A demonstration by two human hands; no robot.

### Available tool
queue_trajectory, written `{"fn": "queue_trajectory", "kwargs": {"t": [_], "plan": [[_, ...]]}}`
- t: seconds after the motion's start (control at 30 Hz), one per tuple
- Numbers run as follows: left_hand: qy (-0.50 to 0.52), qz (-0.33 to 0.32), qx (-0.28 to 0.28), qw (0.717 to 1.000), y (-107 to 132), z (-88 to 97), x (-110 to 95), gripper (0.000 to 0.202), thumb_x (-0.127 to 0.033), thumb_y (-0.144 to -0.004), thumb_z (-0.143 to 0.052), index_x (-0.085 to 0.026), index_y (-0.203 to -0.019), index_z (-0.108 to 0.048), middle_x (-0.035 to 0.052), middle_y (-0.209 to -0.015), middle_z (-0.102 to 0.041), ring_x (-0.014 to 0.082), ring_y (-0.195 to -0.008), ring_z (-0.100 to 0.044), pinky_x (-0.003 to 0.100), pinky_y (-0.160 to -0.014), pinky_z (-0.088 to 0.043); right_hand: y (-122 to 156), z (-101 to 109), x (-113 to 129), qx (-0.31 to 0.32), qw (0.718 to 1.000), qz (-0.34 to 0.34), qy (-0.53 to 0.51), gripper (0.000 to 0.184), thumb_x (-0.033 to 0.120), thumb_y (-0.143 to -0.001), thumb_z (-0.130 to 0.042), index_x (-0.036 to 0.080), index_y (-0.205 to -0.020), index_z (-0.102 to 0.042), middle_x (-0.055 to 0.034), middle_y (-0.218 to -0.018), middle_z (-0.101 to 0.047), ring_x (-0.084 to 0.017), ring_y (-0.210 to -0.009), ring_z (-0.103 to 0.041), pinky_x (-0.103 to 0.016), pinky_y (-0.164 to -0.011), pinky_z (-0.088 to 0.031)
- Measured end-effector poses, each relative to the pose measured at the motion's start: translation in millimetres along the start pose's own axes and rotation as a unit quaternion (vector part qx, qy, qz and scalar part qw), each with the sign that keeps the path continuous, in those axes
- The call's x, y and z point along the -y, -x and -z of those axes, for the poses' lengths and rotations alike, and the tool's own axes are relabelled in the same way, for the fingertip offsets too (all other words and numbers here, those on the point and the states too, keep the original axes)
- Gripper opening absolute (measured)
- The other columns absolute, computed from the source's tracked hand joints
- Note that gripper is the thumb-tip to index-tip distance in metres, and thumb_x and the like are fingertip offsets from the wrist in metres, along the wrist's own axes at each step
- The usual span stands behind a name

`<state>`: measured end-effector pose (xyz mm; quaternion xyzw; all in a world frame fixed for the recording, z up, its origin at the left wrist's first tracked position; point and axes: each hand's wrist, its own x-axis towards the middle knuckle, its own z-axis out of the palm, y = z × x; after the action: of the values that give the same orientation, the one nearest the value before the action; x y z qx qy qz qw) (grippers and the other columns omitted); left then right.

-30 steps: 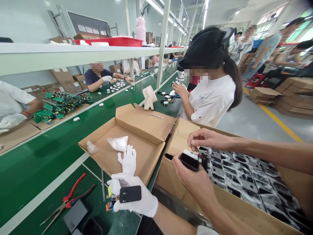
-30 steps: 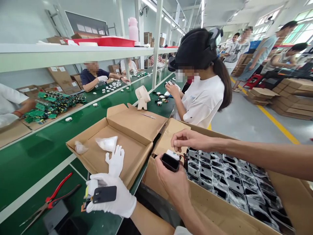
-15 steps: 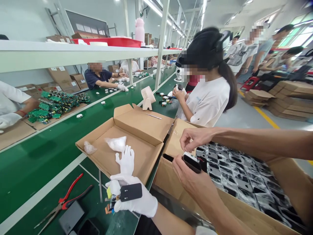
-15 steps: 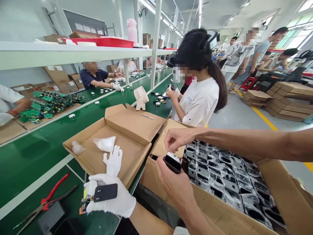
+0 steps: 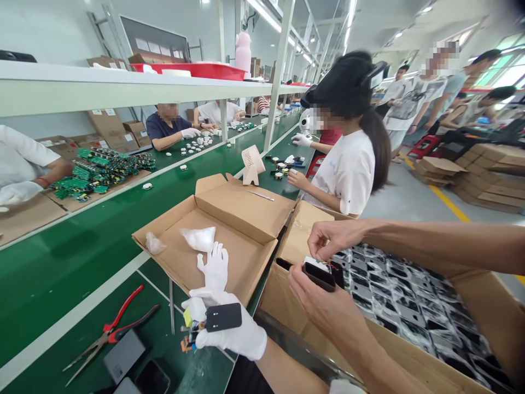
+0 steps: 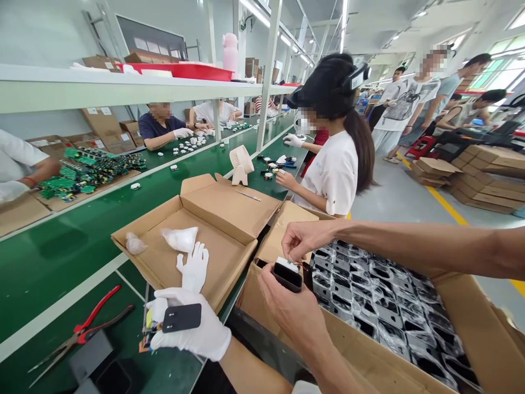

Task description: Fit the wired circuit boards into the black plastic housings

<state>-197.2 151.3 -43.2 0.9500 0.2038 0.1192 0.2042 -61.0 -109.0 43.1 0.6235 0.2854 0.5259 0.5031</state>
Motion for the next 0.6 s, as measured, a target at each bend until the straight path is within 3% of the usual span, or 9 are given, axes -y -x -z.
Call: {"fn": "queue_trajectory", "kwargs": {"t": [0.07,0.13,0.2,0.23,0.27,0.33,0.47,0.53,0.6], "plan": [[-0.010,-0.008,-0.004,1.000,-1,-0.9,2,0.048,-0.029,-0.090,-0.025,-0.034,-0.128,-0.055,0.0064,-0.075,-0.070,0.0216,-0.039,-0.058,0.025,-0.029,-0.036,3,0,3,0.019,0.999,0.037,-0.022,0.046,-0.011,-0.061,-0.061,0.022,-0.093,-0.062,0.0060,-0.097,-0.062,-0.001,-0.107,-0.058,-0.007,-0.092,-0.051],[-0.017,-0.015,-0.008,1.000,-1,-1.3,2,0.046,-0.030,-0.089,-0.029,-0.037,-0.126,-0.055,0.0057,-0.073,-0.069,0.0225,-0.039,-0.058,0.027,-0.028,-0.036,5,-1,7,0.019,0.999,0.038,0.032,0.046,-0.007,-0.063,-0.061,0.023,-0.098,-0.062,0.0063,-0.100,-0.062,0.000,-0.110,-0.057,-0.006,-0.093,-0.050],[-0.022,-0.023,-0.016,0.999,-1,-0.7,3,0.044,-0.031,-0.088,-0.033,-0.040,-0.124,-0.056,0.0048,-0.071,-0.068,0.0239,-0.042,-0.059,0.028,-0.029,-0.038,5,-1,10,0.013,0.983,0.045,0.176,0.042,0.000,-0.070,-0.060,0.022,-0.105,-0.059,0.0056,-0.105,-0.060,0.002,-0.113,-0.055,-0.004,-0.097,-0.048],[-0.024,-0.026,-0.020,0.999,0,0.1,3,0.042,-0.032,-0.088,-0.034,-0.041,-0.122,-0.057,0.0044,-0.070,-0.068,0.0245,-0.044,-0.060,0.029,-0.030,-0.039,4,0,11,0.019,0.962,0.053,0.269,0.038,0.006,-0.074,-0.059,0.021,-0.109,-0.057,0.0048,-0.109,-0.059,0.003,-0.114,-0.054,-0.003,-0.098,-0.047],[-0.026,-0.029,-0.025,0.999,2,1.0,2,0.041,-0.033,-0.089,-0.034,-0.042,-0.121,-0.058,0.0041,-0.070,-0.067,0.0248,-0.047,-0.061,0.030,-0.031,-0.041,2,0,11,0.033,0.928,0.060,0.366,0.036,0.013,-0.078,-0.058,0.019,-0.113,-0.055,0.0039,-0.113,-0.058,0.005,-0.114,-0.054,-0.001,-0.099,-0.046],[-0.029,-0.031,-0.036,0.998,9,3.1,1,0.037,-0.035,-0.091,-0.036,-0.040,-0.120,-0.058,0.0044,-0.073,-0.067,0.0238,-0.054,-0.063,0.031,-0.036,-0.045,-3,1,12,0.063,0.836,0.074,0.540,0.037,0.029,-0.084,-0.054,0.015,-0.119,-0.050,0.0028,-0.118,-0.057,0.008,-0.114,-0.053,0.002,-0.100,-0.044],[-0.026,-0.026,-0.053,0.998,36,4.8,-7,0.031,-0.039,-0.092,-0.047,-0.029,-0.119,-0.058,0.0061,-0.093,-0.066,0.0173,-0.078,-0.064,0.029,-0.060,-0.055,-14,-2,7,0.053,0.652,0.114,0.748,0.046,0.046,-0.089,-0.040,0.012,-0.117,-0.054,0.0040,-0.121,-0.056,0.014,-0.118,-0.049,0.007,-0.104,-0.037],[-0.024,-0.020,-0.060,0.998,50,4.3,-13,0.028,-0.041,-0.091,-0.051,-0.026,-0.113,-0.060,0.0062,-0.101,-0.064,0.0153,-0.088,-0.062,0.027,-0.070,-0.055,-17,-6,2,0.027,0.591,0.122,0.797,0.045,0.046,-0.090,-0.039,0.014,-0.116,-0.056,0.0050,-0.122,-0.056,0.014,-0.121,-0.046,0.006,-0.105,-0.035],[-0.023,-0.012,-0.071,0.997,58,3.2,-18,0.025,-0.041,-0.089,-0.053,-0.026,-0.107,-0.062,0.0062,-0.106,-0.063,0.0141,-0.091,-0.061,0.026,-0.074,-0.054,-19,-9,-4,0.015,0.551,0.115,0.827,0.045,0.048,-0.089,-0.041,0.017,-0.119,-0.055,0.0060,-0.123,-0.055,0.012,-0.125,-0.044,0.002,-0.106,-0.037]]}}
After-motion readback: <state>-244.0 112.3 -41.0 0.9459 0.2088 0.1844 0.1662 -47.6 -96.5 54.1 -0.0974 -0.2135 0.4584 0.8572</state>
